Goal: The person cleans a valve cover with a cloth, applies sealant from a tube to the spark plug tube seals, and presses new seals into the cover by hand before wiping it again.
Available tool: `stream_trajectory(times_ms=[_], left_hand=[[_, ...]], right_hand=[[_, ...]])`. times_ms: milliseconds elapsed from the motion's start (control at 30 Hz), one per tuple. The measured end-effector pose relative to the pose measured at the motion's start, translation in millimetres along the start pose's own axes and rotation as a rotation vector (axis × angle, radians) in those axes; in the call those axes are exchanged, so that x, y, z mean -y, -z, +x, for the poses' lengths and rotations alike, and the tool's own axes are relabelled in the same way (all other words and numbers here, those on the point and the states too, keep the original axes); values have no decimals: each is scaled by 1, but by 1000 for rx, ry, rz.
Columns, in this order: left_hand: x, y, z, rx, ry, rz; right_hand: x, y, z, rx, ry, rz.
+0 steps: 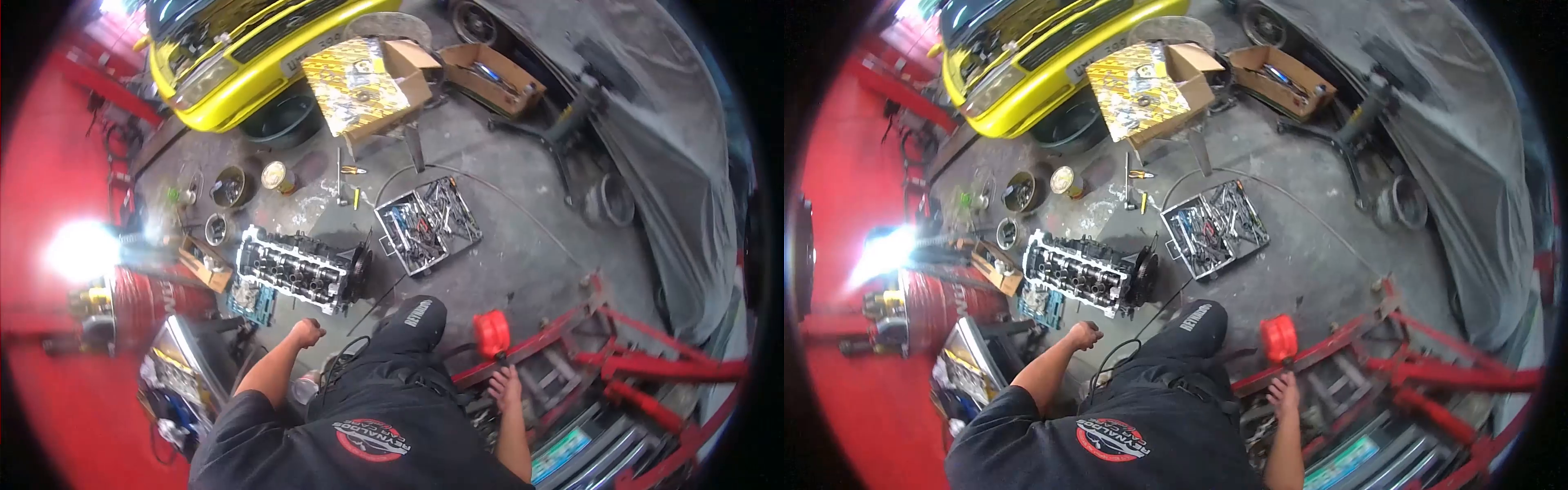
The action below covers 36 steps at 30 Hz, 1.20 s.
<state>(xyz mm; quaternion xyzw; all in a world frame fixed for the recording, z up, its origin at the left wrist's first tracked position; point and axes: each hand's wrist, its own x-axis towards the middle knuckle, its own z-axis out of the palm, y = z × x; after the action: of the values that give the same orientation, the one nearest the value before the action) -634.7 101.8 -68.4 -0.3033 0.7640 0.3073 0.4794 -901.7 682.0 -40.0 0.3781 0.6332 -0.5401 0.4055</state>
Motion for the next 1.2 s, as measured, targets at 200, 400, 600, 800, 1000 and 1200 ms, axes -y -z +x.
stream_trajectory(times_ms=[200, 400, 600, 800, 1000, 1200], left_hand=[[-80, -5, 39, -116, 172, -471], [-149, 19, 40, -423, 214, -517], [-242, 24, 56, -583, 397, -726], [-392, -29, 31, -603, 402, -1011], [-459, -142, 46, -660, 666, -1797], [-517, -159, 67, -629, 885, -1898]], right_hand=[[93, -15, 93, 207, 291, -383], [139, 67, 237, 270, 354, -710], [390, -32, 139, 285, 411, -1338], [582, -121, 145, 274, 987, -1513], [640, -250, 211, 530, 1062, -1665], [618, -436, 148, 809, 1247, -1814]])
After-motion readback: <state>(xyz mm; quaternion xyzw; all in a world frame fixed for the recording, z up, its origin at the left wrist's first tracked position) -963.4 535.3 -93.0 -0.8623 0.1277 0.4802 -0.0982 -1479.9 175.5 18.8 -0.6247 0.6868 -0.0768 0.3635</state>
